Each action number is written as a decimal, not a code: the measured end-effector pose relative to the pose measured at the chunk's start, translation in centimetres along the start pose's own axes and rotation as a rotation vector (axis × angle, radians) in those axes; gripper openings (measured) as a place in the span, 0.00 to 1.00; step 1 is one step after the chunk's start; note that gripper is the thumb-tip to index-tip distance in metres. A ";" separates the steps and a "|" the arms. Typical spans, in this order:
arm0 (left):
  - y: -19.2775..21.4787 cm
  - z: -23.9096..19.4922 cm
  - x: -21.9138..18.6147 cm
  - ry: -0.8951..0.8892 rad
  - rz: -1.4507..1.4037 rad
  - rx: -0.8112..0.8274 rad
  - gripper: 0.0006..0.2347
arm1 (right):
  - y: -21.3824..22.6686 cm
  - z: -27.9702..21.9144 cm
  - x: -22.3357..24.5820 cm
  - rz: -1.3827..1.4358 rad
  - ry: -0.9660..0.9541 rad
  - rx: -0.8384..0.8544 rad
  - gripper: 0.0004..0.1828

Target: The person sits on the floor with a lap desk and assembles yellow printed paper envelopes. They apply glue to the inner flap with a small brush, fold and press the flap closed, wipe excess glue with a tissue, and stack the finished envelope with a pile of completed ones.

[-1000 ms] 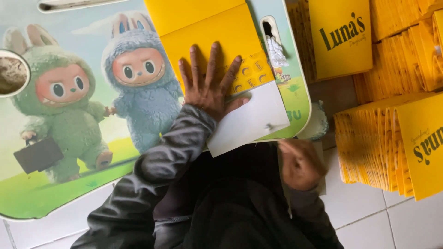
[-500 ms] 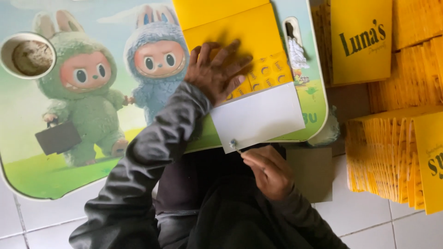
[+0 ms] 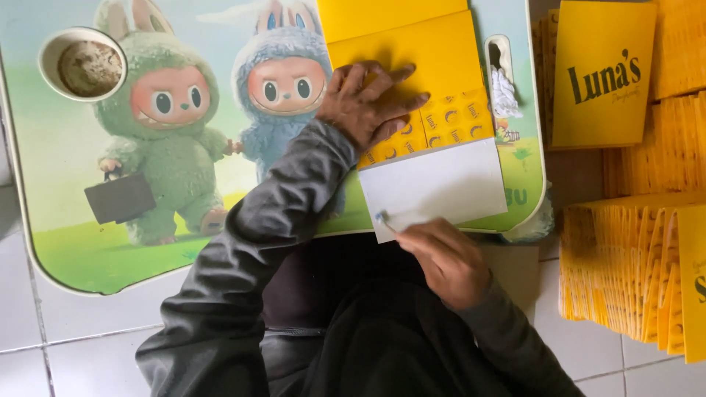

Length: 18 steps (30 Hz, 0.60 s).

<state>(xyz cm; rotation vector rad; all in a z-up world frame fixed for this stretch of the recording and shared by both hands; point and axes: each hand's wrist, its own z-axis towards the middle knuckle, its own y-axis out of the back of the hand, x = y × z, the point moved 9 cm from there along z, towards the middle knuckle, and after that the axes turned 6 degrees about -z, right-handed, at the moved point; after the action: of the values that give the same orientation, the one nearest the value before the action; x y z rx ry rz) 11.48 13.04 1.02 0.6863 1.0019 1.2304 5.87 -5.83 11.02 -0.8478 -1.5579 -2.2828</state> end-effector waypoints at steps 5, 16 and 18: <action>0.1 0.1 0.0 0.003 0.008 0.009 0.17 | 0.4 -0.6 0.7 0.068 -0.023 0.025 0.13; -0.5 -0.1 0.2 0.015 0.033 0.005 0.17 | -1.3 2.5 -0.5 0.016 0.095 0.003 0.13; -0.7 0.0 0.3 0.018 0.020 0.014 0.17 | -0.7 0.8 0.1 0.016 0.085 0.022 0.11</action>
<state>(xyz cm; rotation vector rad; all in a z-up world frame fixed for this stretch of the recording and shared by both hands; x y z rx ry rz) 11.78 13.17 0.30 0.6989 1.0213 1.2495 5.68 -4.79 10.77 -0.7452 -1.5321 -2.2553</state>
